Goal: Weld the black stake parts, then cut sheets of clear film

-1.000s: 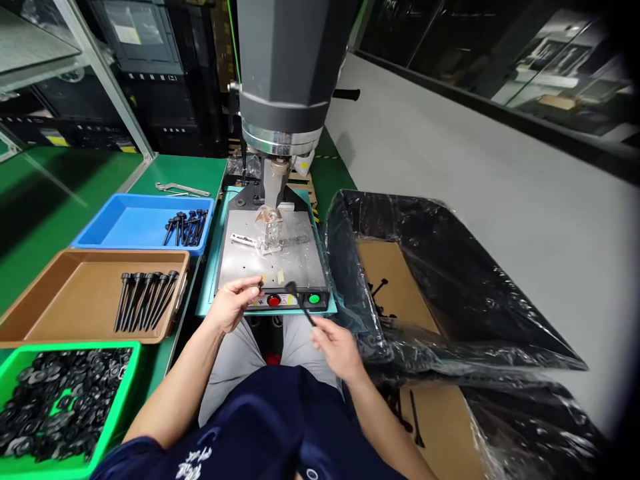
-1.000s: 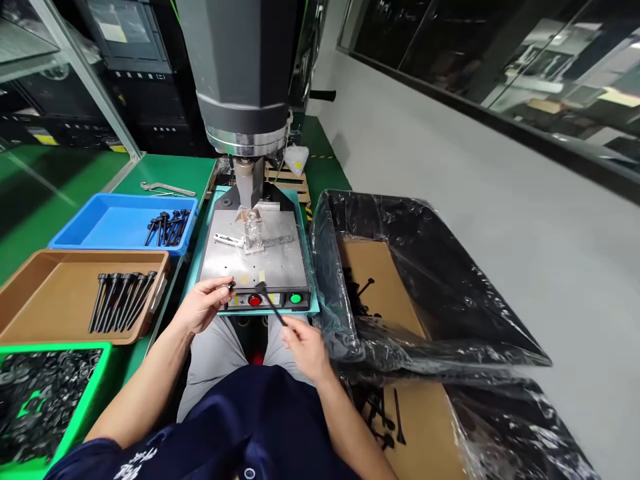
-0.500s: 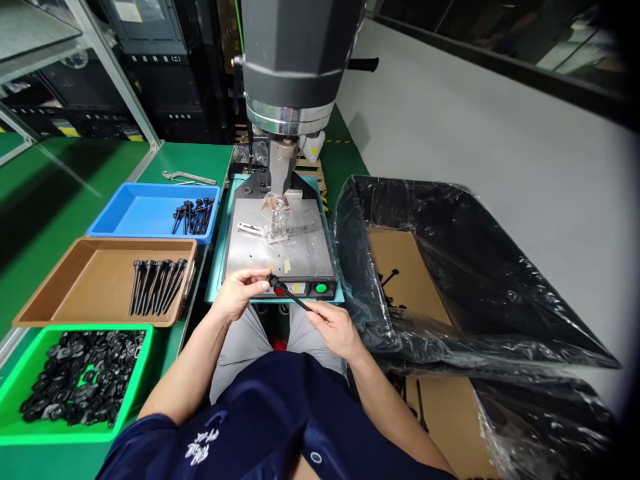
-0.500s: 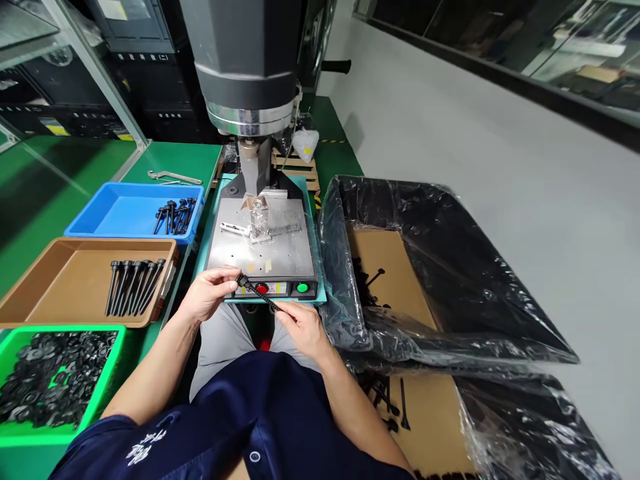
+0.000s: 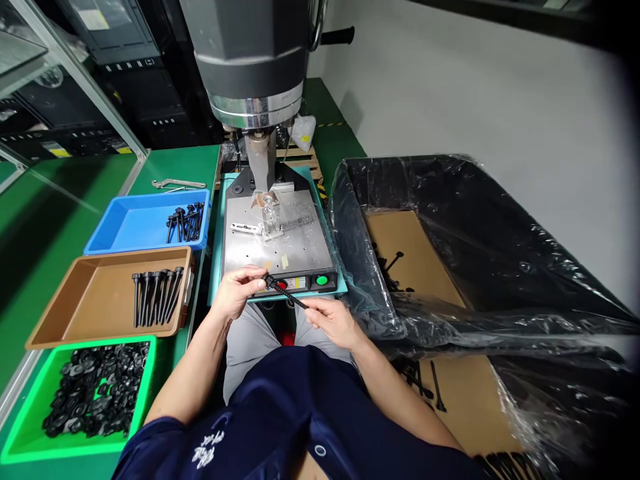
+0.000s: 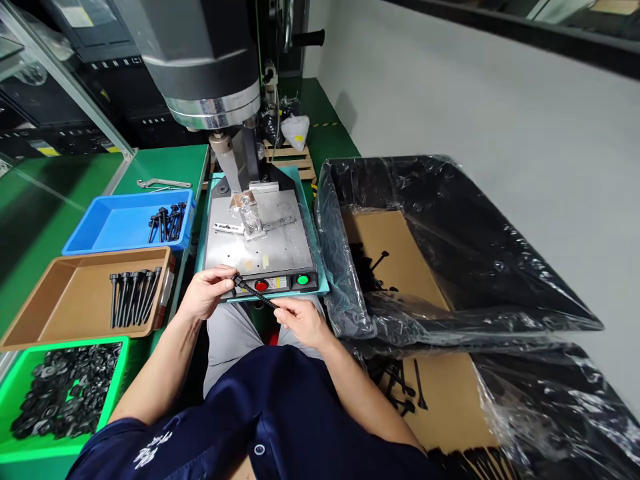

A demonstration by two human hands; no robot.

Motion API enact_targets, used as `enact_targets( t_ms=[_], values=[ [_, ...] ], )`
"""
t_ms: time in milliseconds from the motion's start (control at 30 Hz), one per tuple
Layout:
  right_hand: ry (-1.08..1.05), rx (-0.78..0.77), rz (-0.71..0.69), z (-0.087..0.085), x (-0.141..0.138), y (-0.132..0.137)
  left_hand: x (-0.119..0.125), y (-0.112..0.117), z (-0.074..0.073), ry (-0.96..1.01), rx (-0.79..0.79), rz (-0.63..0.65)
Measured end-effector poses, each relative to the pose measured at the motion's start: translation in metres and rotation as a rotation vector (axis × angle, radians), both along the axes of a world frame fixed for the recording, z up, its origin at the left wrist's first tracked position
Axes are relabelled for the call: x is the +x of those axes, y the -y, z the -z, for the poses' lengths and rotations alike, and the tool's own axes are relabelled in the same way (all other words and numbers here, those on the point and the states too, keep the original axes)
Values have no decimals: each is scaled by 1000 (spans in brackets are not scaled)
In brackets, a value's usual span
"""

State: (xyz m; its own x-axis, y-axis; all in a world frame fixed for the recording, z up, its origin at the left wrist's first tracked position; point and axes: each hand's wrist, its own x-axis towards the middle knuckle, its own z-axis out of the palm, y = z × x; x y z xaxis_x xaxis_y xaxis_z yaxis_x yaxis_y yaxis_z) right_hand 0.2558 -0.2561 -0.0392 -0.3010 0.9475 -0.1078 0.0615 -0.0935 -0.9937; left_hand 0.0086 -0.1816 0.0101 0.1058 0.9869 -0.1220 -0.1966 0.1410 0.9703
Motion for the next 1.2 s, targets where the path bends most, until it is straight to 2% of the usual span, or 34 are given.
enact_targets(
  t_ms=[133,467,633,733,1000,1200],
  values=[
    [-94,-54,-24,3,-5,0,3,0,5,35,11,-50],
    [-538,-407,-2,10,-31,12,8,3,9,101,-7,-63],
    [-419,-326,118,19,-37,16,11,8,14,-187,197,-55],
    [-356,-290,71,21,-37,16,14,10,14,-335,298,-48],
    [-397,-309,-106,24,-38,-2,20,5,15,-347,288,-59],
    [-597,-318,63,14,-50,-34,32,9,29,-340,260,12]
  ],
)
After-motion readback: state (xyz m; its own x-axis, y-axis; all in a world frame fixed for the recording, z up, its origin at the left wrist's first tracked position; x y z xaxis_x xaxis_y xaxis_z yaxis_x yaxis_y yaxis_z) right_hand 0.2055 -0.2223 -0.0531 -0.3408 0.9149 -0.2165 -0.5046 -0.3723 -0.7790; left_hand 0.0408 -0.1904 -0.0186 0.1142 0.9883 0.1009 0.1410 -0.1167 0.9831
